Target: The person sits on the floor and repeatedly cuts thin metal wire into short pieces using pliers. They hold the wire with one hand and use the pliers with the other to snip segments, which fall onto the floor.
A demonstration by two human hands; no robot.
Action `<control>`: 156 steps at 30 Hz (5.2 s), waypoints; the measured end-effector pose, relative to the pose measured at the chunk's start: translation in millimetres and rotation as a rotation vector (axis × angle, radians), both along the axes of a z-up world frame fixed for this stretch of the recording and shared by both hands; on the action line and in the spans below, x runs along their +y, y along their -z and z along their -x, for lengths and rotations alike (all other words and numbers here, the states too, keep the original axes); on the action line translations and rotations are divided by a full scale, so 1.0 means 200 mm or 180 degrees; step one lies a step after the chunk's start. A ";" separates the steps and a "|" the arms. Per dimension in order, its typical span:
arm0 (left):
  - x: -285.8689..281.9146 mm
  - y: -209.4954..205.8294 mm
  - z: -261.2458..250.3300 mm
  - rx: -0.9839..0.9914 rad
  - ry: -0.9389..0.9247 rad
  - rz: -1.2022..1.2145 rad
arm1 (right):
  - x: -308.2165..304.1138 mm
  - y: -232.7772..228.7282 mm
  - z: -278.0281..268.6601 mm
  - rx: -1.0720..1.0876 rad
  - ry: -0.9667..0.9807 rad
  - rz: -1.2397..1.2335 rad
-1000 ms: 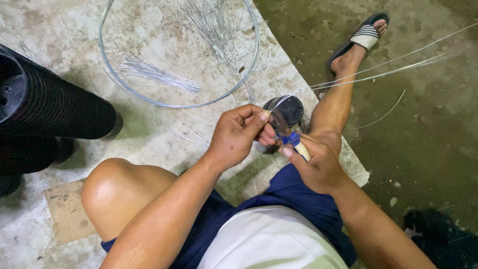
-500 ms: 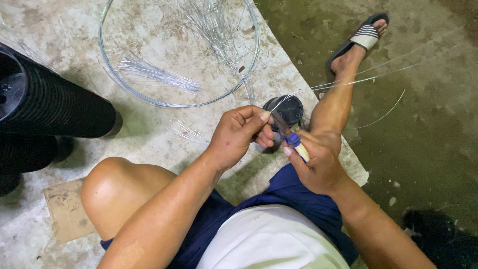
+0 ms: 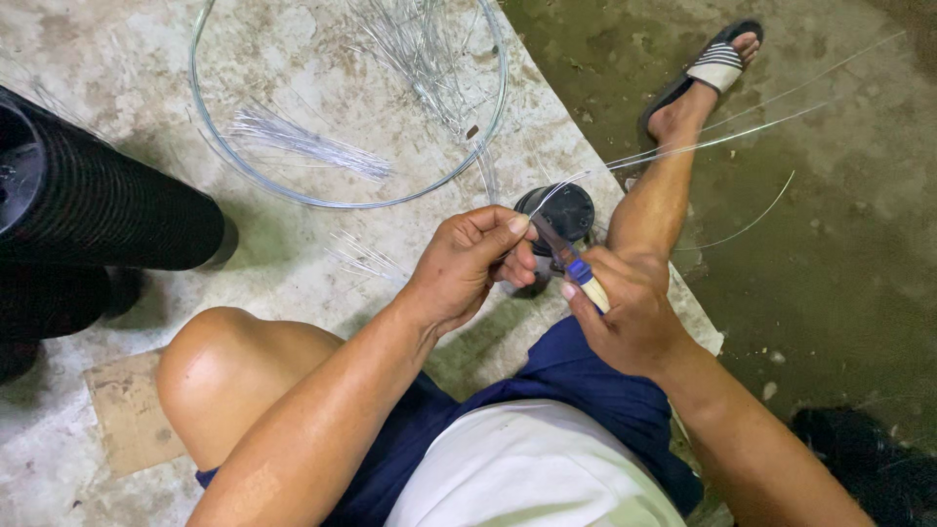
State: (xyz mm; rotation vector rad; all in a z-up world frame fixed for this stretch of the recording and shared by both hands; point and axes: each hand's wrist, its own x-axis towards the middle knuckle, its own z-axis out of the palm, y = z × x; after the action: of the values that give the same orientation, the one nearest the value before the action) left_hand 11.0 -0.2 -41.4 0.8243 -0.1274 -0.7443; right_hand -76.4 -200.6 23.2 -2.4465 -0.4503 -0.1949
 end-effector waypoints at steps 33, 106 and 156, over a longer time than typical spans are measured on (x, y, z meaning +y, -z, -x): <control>-0.07 0.07 -0.01 -0.0116 -0.0163 -0.0491 | -0.39 1.42 -0.37 0.0221 0.2255 0.1289; 0.23 -0.20 -0.18 -0.2628 -0.0049 -0.4955 | -0.09 1.09 -1.67 0.0518 0.0972 0.0157; 0.10 -0.09 -0.04 -0.2098 0.1274 -0.4221 | -0.11 0.71 -0.18 0.1429 0.1197 -0.3717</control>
State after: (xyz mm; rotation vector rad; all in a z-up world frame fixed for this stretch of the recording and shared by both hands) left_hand 18.8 20.0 -22.9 2.3550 -0.4134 -0.8716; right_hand -39.9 -223.4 -118.8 -1.3210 0.2882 -0.0286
